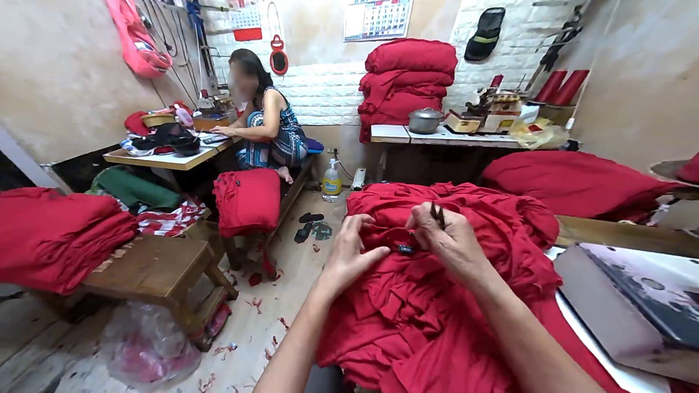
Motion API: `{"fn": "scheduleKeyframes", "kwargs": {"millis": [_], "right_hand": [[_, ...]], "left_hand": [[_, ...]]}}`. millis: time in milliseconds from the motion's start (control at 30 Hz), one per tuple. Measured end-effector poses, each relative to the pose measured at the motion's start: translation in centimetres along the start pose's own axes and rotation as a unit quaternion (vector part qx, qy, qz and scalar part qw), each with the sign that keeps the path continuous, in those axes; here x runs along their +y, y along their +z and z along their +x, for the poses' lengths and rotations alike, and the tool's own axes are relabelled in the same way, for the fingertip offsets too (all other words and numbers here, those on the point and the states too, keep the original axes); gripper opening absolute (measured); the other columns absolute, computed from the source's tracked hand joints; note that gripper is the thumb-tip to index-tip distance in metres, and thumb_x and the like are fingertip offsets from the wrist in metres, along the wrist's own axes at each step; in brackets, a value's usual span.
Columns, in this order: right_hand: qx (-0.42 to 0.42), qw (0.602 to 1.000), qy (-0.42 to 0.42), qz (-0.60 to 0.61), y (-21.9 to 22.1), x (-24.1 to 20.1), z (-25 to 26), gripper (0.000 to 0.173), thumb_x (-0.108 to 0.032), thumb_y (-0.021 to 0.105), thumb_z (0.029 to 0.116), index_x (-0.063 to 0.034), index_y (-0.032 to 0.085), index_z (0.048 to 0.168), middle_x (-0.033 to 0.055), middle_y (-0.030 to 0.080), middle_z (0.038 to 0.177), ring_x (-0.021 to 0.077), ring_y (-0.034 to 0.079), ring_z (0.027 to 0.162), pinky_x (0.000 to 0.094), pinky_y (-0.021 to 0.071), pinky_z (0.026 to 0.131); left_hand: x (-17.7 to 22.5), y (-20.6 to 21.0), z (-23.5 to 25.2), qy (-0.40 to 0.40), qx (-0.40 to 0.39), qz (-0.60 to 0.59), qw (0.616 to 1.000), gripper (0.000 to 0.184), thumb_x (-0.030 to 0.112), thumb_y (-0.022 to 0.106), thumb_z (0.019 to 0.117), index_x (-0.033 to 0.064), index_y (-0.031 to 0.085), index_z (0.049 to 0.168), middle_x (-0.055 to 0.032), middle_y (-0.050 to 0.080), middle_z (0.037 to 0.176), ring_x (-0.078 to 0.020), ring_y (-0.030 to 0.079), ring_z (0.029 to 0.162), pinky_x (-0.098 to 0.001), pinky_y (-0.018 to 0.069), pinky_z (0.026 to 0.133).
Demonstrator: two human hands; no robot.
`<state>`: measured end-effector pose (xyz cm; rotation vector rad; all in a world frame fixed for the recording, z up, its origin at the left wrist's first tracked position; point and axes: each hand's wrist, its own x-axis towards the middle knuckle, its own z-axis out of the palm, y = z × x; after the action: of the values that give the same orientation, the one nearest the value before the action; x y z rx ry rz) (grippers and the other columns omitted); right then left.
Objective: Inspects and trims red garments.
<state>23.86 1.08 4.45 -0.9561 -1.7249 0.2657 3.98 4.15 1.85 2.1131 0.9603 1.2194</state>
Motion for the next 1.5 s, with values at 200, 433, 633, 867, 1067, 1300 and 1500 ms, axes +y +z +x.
{"fn": "scheduleKeyframes", "kwargs": {"millis": [200, 433, 633, 867, 1067, 1300, 1500], "right_hand": [[-0.157, 0.967, 0.098, -0.173, -0.3, 2.4, 1.1, 0.012, -0.013, 0.066, 0.0977, -0.0046, 0.075, 0.1, 0.012, 0.071, 0.094, 0.0266, 0.068, 0.089, 0.0521, 0.0523, 0.082], [-0.114, 0.979, 0.168, 0.032, -1.1, 5.0, 0.9, 0.017, -0.022, 0.062, 0.0994, -0.0121, 0.07, 0.088, -0.0066, 0.062, 0.074, 0.0006, 0.055, 0.067, 0.0233, 0.0465, 0.066], [-0.137, 0.978, 0.098, -0.123, -0.3, 3.5, -0.1, 0.021, -0.022, 0.065, 0.0981, -0.0031, 0.074, 0.098, 0.0118, 0.069, 0.095, 0.0253, 0.066, 0.089, 0.051, 0.0502, 0.081], [-0.096, 0.984, 0.086, -0.125, -0.1, 3.3, -0.6, 0.018, -0.019, 0.064, 0.0969, -0.0031, 0.073, 0.094, 0.0103, 0.067, 0.091, 0.0223, 0.064, 0.083, 0.0467, 0.0497, 0.076], [-0.072, 0.989, 0.062, -0.117, 0.0, 4.3, -1.1, 0.02, -0.024, 0.063, 0.0976, -0.0078, 0.074, 0.092, 0.005, 0.066, 0.089, 0.0154, 0.063, 0.079, 0.0406, 0.0502, 0.073], [-0.048, 0.991, 0.003, -0.122, 0.4, 4.9, -1.6, 0.022, -0.026, 0.06, 0.0981, -0.0105, 0.074, 0.09, 0.0021, 0.065, 0.086, 0.0112, 0.062, 0.077, 0.0333, 0.0513, 0.071], [0.009, 0.981, -0.029, -0.192, 1.1, 3.9, -2.2, 0.051, -0.053, 0.057, 0.0979, -0.0054, 0.069, 0.112, 0.011, 0.07, 0.096, 0.025, 0.068, 0.081, 0.0473, 0.0545, 0.069]], "left_hand": [[-1.4, 1.9, 1.6, -0.058, -0.015, -0.136, 0.989, 0.024, 0.007, 0.056, 0.1011, -0.01, 0.058, 0.118, -0.0111, 0.066, 0.096, -0.0089, 0.061, 0.084, -0.0264, 0.0519, 0.082], [-2.5, 2.4, 1.3, -0.035, -0.034, -0.221, 0.974, 0.031, 0.003, 0.059, 0.094, -0.0097, 0.053, 0.121, -0.0078, 0.062, 0.103, -0.0033, 0.058, 0.083, -0.0202, 0.0507, 0.076], [-1.5, 3.0, 1.0, 0.016, 0.043, -0.079, 0.996, 0.022, 0.015, 0.064, 0.0985, -0.0037, 0.071, 0.106, -0.0094, 0.07, 0.097, -0.009, 0.063, 0.086, -0.0255, 0.0515, 0.08], [-1.0, 3.3, 0.3, -0.031, 0.139, -0.121, 0.982, 0.021, 0.006, 0.049, 0.104, -0.0077, 0.065, 0.107, -0.0088, 0.067, 0.092, -0.0082, 0.064, 0.082, -0.0249, 0.0545, 0.081], [-1.3, 4.2, -0.3, 0.016, 0.187, -0.04, 0.981, 0.022, 0.012, 0.058, 0.1008, -0.0074, 0.068, 0.103, -0.0131, 0.068, 0.092, -0.0131, 0.065, 0.084, -0.0277, 0.054, 0.082], [-1.8, 4.6, 0.3, 0.14, 0.157, 0.055, 0.976, 0.013, 0.003, 0.064, 0.0943, -0.005, 0.075, 0.095, -0.0157, 0.074, 0.095, -0.0189, 0.072, 0.086, -0.0293, 0.0582, 0.084], [-1.2, 4.1, -1.1, 0.024, 0.154, -0.023, 0.987, 0.019, 0.007, 0.058, 0.1, -0.0074, 0.07, 0.099, -0.0119, 0.071, 0.089, -0.0097, 0.067, 0.077, -0.0236, 0.0566, 0.077]]}}
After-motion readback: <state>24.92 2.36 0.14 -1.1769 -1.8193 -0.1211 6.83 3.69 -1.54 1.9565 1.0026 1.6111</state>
